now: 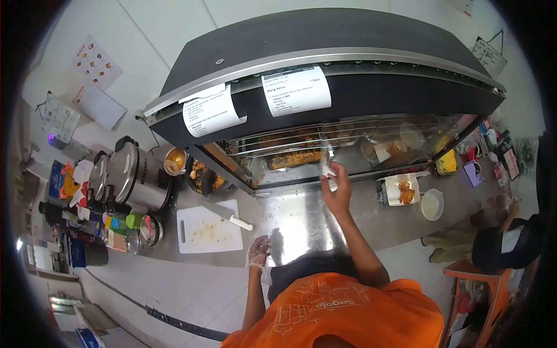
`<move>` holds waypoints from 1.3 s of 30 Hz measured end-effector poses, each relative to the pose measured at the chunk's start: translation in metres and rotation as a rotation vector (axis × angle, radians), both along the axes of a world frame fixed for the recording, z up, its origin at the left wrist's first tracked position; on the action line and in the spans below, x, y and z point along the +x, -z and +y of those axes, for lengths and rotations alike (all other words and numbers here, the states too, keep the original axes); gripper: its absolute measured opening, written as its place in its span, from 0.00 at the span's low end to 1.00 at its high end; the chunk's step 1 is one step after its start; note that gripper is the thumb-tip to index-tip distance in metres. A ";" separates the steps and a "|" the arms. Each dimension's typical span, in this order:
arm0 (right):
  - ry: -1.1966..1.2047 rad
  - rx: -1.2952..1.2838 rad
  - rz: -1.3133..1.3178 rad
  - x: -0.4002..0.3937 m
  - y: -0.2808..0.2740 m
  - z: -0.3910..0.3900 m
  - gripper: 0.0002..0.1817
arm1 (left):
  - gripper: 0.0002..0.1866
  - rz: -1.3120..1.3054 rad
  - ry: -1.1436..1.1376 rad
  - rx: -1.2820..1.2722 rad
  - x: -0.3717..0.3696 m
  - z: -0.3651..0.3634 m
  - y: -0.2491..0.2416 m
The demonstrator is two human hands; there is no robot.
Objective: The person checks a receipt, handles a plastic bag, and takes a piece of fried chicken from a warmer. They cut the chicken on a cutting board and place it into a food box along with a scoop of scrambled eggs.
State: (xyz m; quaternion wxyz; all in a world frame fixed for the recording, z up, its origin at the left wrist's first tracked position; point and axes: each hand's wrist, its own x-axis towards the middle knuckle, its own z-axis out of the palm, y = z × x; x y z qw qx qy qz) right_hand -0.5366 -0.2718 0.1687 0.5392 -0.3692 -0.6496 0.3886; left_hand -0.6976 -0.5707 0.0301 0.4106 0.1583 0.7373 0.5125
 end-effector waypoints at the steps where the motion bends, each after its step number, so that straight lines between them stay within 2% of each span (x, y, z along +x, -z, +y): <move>1: -0.035 0.002 -0.002 -0.008 -0.002 -0.006 0.22 | 0.19 -0.022 -0.011 -0.021 -0.004 -0.003 0.009; 4: -0.145 0.012 -0.104 -0.035 -0.010 -0.026 0.23 | 0.19 -0.032 0.037 0.001 -0.008 0.003 0.004; 7: -0.290 0.010 -0.176 -0.060 -0.013 -0.046 0.25 | 0.24 -0.047 0.108 0.025 -0.019 0.015 -0.007; 10: -0.530 -0.123 -0.086 -0.074 -0.009 -0.067 0.33 | 0.33 -0.232 0.033 0.107 -0.033 0.031 -0.029; 11: -0.558 -0.158 -0.112 -0.076 0.001 -0.078 0.35 | 0.33 -0.235 0.045 0.107 -0.036 0.036 -0.037; 12: -0.598 -0.185 -0.161 -0.078 0.017 -0.097 0.37 | 0.31 -0.285 -0.110 0.233 -0.039 0.041 -0.042; 13: -0.743 -0.196 -0.196 -0.083 0.035 -0.115 0.46 | 0.30 -0.334 -0.267 0.356 -0.042 0.043 -0.044; 14: -0.886 -0.005 -0.281 -0.088 0.050 -0.135 0.57 | 0.34 -0.340 -0.336 0.420 -0.047 0.045 -0.043; 15: -1.061 -0.141 -0.379 -0.086 0.027 -0.159 0.63 | 0.34 -0.347 -0.321 0.413 -0.056 0.044 -0.025; 16: -1.107 -0.068 -0.253 -0.092 0.034 -0.174 0.65 | 0.34 -0.254 -0.347 0.515 -0.071 0.043 0.007; 17: -0.997 0.050 -0.295 -0.100 0.035 -0.186 0.62 | 0.35 -0.161 -0.371 0.617 -0.084 0.039 0.030; 18: -0.944 -0.053 -0.273 -0.108 0.034 -0.190 0.61 | 0.36 -0.105 -0.249 0.628 -0.095 0.029 0.039; 19: -0.890 -0.151 -0.249 -0.116 0.033 -0.192 0.59 | 0.36 -0.111 -0.233 0.625 -0.096 0.027 0.037; 21: -0.938 -0.120 -0.260 -0.134 0.028 -0.193 0.58 | 0.34 -0.175 -0.331 0.713 -0.095 0.020 0.021; 23: -0.991 -0.089 -0.273 -0.153 0.033 -0.197 0.56 | 0.34 -0.261 -0.394 0.641 -0.098 0.011 -0.011; 25: -0.894 -0.010 -0.629 -0.174 0.052 -0.201 0.55 | 0.33 -0.419 -0.546 0.501 -0.102 0.008 -0.033; 27: -0.862 -0.089 -0.617 -0.194 0.055 -0.209 0.53 | 0.34 -0.353 -0.471 0.555 -0.111 -0.010 -0.007; 29: -0.904 0.006 -0.797 -0.216 0.067 -0.214 0.49 | 0.32 -0.366 -0.569 0.613 -0.113 -0.018 -0.015; 30: -0.796 0.108 -0.781 -0.224 0.073 -0.223 0.45 | 0.32 -0.325 -0.576 0.612 -0.116 -0.023 -0.010; 31: -0.789 0.103 -0.781 -0.229 0.074 -0.226 0.45 | 0.32 -0.328 -0.570 0.608 -0.119 -0.028 -0.004; 33: -0.844 -0.005 -0.744 -0.237 0.072 -0.228 0.39 | 0.32 -0.395 -0.609 0.648 -0.131 -0.037 0.015; 37: -0.957 -0.036 -0.583 -0.240 0.102 -0.238 0.46 | 0.32 -0.486 -0.657 0.692 -0.151 -0.047 0.030; 39: -0.805 -0.091 -0.757 -0.243 0.093 -0.241 0.46 | 0.32 -0.372 -0.554 0.680 -0.128 -0.031 0.014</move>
